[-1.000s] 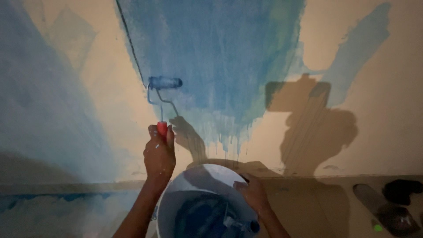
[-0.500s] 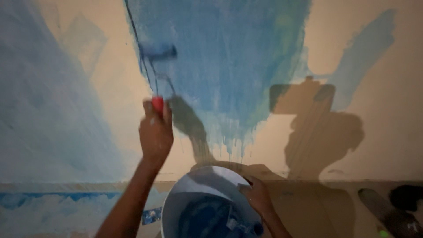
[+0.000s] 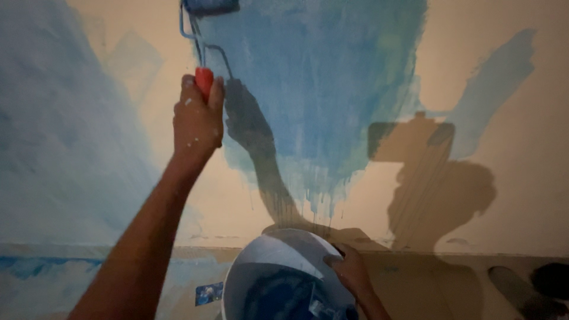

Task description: The person paints a wall with blue paint using a paint roller. They repeatedly dip the roller into a bucket of paint and apply it to the wall in vertical strokes, gradually covering more of the surface.

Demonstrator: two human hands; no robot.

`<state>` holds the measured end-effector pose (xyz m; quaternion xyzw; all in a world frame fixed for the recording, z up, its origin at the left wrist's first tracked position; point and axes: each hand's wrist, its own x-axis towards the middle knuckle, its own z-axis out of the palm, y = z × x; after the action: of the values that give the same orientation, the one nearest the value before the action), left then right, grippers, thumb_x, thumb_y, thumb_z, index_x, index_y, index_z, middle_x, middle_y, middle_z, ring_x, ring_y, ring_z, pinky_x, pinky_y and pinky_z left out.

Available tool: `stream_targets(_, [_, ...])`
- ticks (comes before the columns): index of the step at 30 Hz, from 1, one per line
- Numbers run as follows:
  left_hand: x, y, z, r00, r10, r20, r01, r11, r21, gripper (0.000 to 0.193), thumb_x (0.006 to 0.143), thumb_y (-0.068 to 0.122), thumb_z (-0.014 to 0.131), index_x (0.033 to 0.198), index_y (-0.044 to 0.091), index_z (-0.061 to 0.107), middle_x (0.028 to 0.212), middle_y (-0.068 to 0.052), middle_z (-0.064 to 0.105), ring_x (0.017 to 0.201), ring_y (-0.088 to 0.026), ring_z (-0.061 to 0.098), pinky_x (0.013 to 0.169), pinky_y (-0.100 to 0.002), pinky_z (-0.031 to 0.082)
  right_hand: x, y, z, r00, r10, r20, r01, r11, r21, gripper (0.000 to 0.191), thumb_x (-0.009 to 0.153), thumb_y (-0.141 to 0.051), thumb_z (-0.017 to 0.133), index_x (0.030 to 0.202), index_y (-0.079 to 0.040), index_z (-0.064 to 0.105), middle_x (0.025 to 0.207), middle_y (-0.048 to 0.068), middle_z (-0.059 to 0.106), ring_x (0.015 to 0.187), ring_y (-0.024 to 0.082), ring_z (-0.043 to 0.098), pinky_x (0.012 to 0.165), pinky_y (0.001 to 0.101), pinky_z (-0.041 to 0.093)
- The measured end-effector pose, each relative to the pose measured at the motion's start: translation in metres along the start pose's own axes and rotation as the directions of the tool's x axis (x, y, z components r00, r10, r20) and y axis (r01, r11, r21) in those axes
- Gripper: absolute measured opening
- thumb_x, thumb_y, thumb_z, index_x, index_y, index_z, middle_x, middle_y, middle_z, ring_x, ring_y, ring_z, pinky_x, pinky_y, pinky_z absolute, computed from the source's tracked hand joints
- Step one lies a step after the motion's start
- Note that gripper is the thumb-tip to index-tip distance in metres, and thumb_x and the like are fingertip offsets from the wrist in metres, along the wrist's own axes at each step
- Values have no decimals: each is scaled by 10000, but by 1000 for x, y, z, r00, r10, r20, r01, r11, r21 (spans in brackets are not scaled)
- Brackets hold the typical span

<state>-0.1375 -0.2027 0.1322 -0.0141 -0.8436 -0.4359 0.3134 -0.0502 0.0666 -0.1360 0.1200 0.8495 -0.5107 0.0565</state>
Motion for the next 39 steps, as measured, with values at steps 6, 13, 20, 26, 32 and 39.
stream_targets(6, [-38,-27,-4,996,-34,88,28,998,63,406,1057,416,481,1097,12,463,704,-193,659,484,-277,653,434,-413,554,1,4,1,993,-119,-23,119,993,0,448,811,-217,760,1211,-16,742,1019,187,811,877,288,777,843,395,587])
stream_targets(13, [-55,-34,-18,980,-109,166,98,992,75,427,1025,414,503,1074,-9,466,678,-204,648,446,-312,633,429,-447,525,4,12,5,959,-281,-44,284,935,211,461,767,-188,751,1195,-22,709,1041,157,803,929,248,771,839,376,582])
stream_targets(20, [7,26,-35,995,-45,86,49,998,-46,384,1028,401,509,1105,28,464,682,-169,665,462,-270,648,408,-429,541,-5,-5,3,967,-251,-49,251,968,7,405,771,-215,784,1126,-23,754,998,175,805,908,276,775,854,381,575])
stream_targets(26, [-17,-5,-21,997,43,67,-44,999,15,403,1054,408,485,1100,7,483,668,-213,658,468,-301,653,447,-434,545,-3,0,3,990,-140,-29,141,989,35,422,797,-215,787,1180,-45,737,1012,166,804,898,278,777,854,388,583])
stream_targets(32, [-77,-77,1,970,-161,181,133,979,154,413,1032,438,442,1189,56,471,769,-270,708,607,-369,723,560,-503,608,2,9,7,980,-195,-33,197,958,210,418,790,-127,781,1188,-10,727,1010,168,826,896,241,776,823,374,594])
stream_targets(39, [-117,-120,9,970,-161,181,100,946,308,464,1015,471,505,1169,34,486,839,-324,698,801,-539,684,709,-605,548,5,10,7,998,-54,-17,56,991,124,382,836,-111,777,1195,9,731,1031,178,811,915,262,774,851,373,585])
